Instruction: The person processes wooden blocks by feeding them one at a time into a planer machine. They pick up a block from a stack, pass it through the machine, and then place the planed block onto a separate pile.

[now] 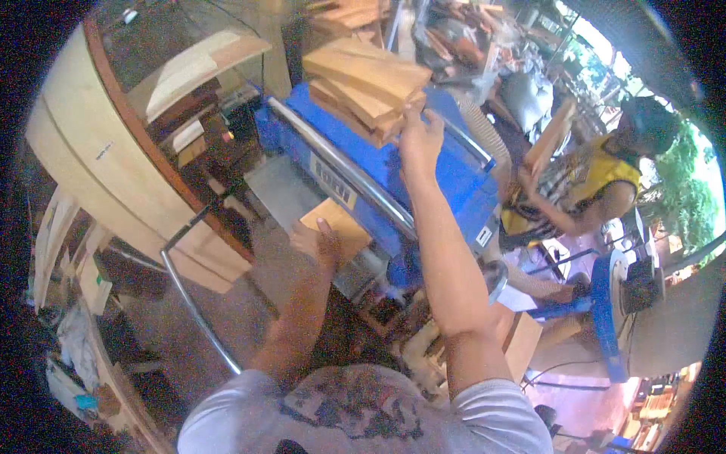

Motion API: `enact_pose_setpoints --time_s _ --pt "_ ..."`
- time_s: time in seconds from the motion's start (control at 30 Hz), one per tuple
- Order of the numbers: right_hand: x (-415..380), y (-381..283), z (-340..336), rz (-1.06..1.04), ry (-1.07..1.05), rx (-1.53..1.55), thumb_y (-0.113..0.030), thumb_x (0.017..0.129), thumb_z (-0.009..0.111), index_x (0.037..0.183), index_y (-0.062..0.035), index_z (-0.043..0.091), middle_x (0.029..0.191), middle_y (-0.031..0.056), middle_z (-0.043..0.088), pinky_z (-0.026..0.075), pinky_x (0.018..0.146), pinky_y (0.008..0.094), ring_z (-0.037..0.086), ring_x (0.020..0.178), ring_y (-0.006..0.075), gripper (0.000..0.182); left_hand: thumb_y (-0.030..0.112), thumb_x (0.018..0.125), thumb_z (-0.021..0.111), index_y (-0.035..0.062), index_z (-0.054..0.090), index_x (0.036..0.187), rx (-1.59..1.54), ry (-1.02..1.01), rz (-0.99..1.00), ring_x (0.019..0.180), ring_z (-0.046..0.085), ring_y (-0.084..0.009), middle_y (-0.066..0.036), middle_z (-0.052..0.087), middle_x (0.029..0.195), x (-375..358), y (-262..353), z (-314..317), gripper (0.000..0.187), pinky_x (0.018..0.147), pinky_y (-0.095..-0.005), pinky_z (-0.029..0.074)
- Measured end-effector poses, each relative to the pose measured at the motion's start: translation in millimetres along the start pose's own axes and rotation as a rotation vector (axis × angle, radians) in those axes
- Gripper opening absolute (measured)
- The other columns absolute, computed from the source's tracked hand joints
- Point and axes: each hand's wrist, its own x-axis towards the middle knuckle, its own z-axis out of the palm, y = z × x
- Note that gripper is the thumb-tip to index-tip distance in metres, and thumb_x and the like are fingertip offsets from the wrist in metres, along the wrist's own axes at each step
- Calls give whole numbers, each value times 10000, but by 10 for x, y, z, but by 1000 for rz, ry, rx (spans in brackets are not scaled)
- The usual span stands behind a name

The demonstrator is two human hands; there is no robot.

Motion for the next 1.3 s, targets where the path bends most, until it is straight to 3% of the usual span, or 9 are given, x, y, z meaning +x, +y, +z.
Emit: enact_pose_setpoints --time_s 0.27,0.43,0.57,0.6,0.67,0.8,0.87,1.07,1.3 --pt "23 -236 33 -415 -87 -423 -326 951 616 1270 98 540 1131 209 637 443 981 386 603 1069 298 537 410 995 480 -101 272 1465 150 -145 140 1444 156 -486 -320 213 1532 -62 153 51 725 1166 -635 73" --pt "-363 -748 -536 -579 -146 -447 -242 964 592 1279 44 536 1111 222 634 465 951 406 623 1044 309 429 401 979 523 -103 289 1461 -89 11 259 1439 172 -502 -312 250 1525 90 522 -80 736 1162 -638 78" --pt "-230 -659 -954 -291 -229 -382 -278 988 597 1292 0 546 1082 107 622 533 734 283 614 877 142 415 348 960 567 -121 274 1456 -165 -95 183 1408 214 -486 -308 273 1499 36 -33 76 743 1166 -600 125" --pt "-136 -586 -987 -223 -257 -407 -306 981 605 1285 2 548 1072 113 619 545 702 295 621 848 155 437 337 967 557 -125 261 1459 -230 -218 116 1399 226 -473 -304 273 1492 -12 -160 11 736 1167 -581 143" --pt "78 -348 -1082 -78 -300 -443 -363 966 622 1270 6 551 1051 123 612 569 637 320 634 791 182 483 368 977 553 -108 239 1475 -318 61 168 1394 234 -442 -293 253 1492 -358 -377 -113 756 1168 -534 173" --pt "331 -238 -686 323 -350 -202 -468 918 650 1251 0 546 1003 154 601 573 538 352 638 723 221 584 400 1002 520 -93 239 1485 -165 -128 -17 1399 228 -426 -275 223 1521 -597 -469 -1283 746 1173 -517 176" --pt "600 -48 -400 398 -411 -113 -503 896 662 1250 -6 540 987 168 596 574 530 361 641 718 228 622 370 1012 512 -82 286 1474 -65 -141 88 1396 244 -423 -275 241 1515 -596 -797 -1593 685 1169 -522 187" --pt "1484 808 413 355 -211 -246 -377 859 722 1244 -31 536 876 143 614 553 441 393 628 597 240 550 332 991 570 -58 405 1420 140 -22 86 1386 275 -404 -251 274 1504 -331 -862 -2870 603 1154 -516 214" --pt "1185 700 284 346 -195 89 -292 833 749 1057 -48 509 675 72 554 414 322 343 496 414 160 409 243 978 603 -32 467 1387 -13 115 -73 1379 331 -360 -223 367 1455 -587 -1335 -3176 511 1149 -469 268"
